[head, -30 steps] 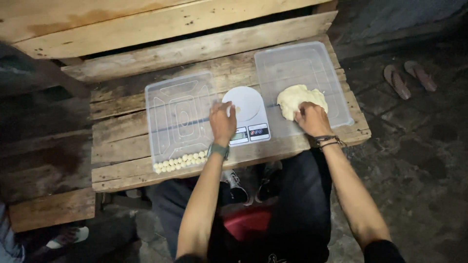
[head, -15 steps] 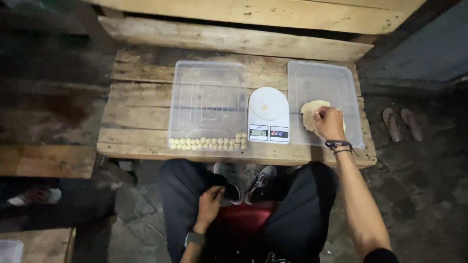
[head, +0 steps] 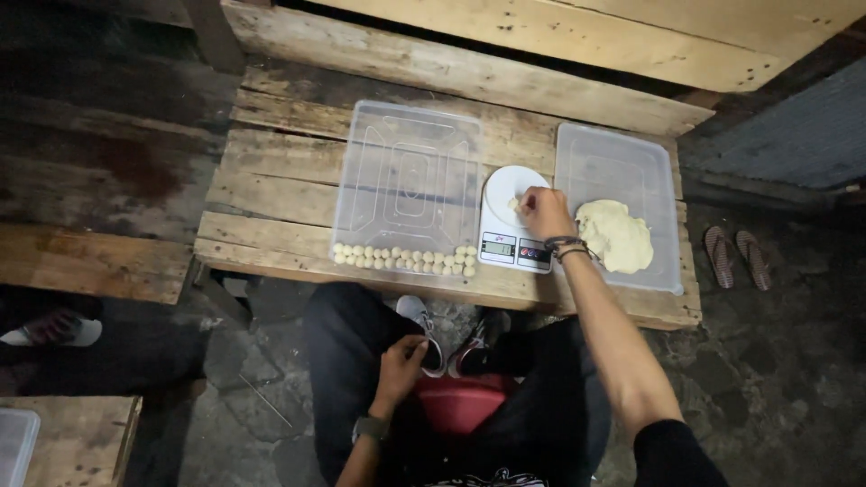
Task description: Portioning dough by weighing individual pieces on a digital scale and rolling them into small balls.
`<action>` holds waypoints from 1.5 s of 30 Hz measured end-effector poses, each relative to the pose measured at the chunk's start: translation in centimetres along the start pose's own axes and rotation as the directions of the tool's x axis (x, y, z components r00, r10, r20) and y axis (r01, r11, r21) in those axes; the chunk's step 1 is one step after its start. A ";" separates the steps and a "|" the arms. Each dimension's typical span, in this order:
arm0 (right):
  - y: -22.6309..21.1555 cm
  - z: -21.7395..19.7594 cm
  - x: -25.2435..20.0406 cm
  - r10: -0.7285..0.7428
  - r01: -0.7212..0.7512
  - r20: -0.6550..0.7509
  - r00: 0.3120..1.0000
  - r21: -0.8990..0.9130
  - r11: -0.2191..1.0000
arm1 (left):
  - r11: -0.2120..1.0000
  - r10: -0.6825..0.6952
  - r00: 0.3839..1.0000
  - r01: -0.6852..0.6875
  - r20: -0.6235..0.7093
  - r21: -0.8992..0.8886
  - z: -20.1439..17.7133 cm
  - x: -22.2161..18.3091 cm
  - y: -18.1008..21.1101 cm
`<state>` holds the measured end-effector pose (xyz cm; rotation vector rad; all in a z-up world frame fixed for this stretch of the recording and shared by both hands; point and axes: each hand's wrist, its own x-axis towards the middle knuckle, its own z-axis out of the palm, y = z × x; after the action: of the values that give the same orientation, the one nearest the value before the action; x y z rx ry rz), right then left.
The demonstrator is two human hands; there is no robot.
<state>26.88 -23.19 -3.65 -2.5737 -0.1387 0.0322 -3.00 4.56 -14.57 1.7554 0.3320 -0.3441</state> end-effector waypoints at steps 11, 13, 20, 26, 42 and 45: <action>1.3 1.5 -0.3 -0.184 0.194 0.067 0.981 -0.226 0.955 | 0.996 0.089 0.996 -0.089 0.002 0.000 0.5 1.0 -1.7; 0.3 0.9 -0.7 -0.236 0.235 0.022 0.972 -0.205 0.950 | 0.999 0.053 0.998 -0.053 0.022 -0.001 0.1 0.4 -0.2; 1.2 1.6 0.2 -0.408 0.496 0.287 0.867 -0.419 0.760 | 0.998 0.013 1.000 -0.015 0.023 0.067 0.2 0.2 0.3; 3.9 2.6 -0.6 -0.353 0.372 0.120 0.928 -0.272 0.887 | 0.997 0.062 0.998 -0.061 -0.025 0.040 0.9 0.4 -0.8; -4.2 0.3 -14.6 -0.131 0.163 -0.099 0.987 0.630 0.759 | 0.902 0.078 0.994 -0.105 -0.081 -0.418 4.1 -0.1 17.8; -8.4 -1.6 -17.3 -0.141 0.129 -0.014 0.990 0.510 0.851 | 0.901 0.178 0.977 -0.209 -0.114 -0.381 4.7 0.3 18.0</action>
<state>8.98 -18.79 2.11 -2.0256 -0.2807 0.0407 4.25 -3.68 0.42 1.3923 0.2569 -0.0579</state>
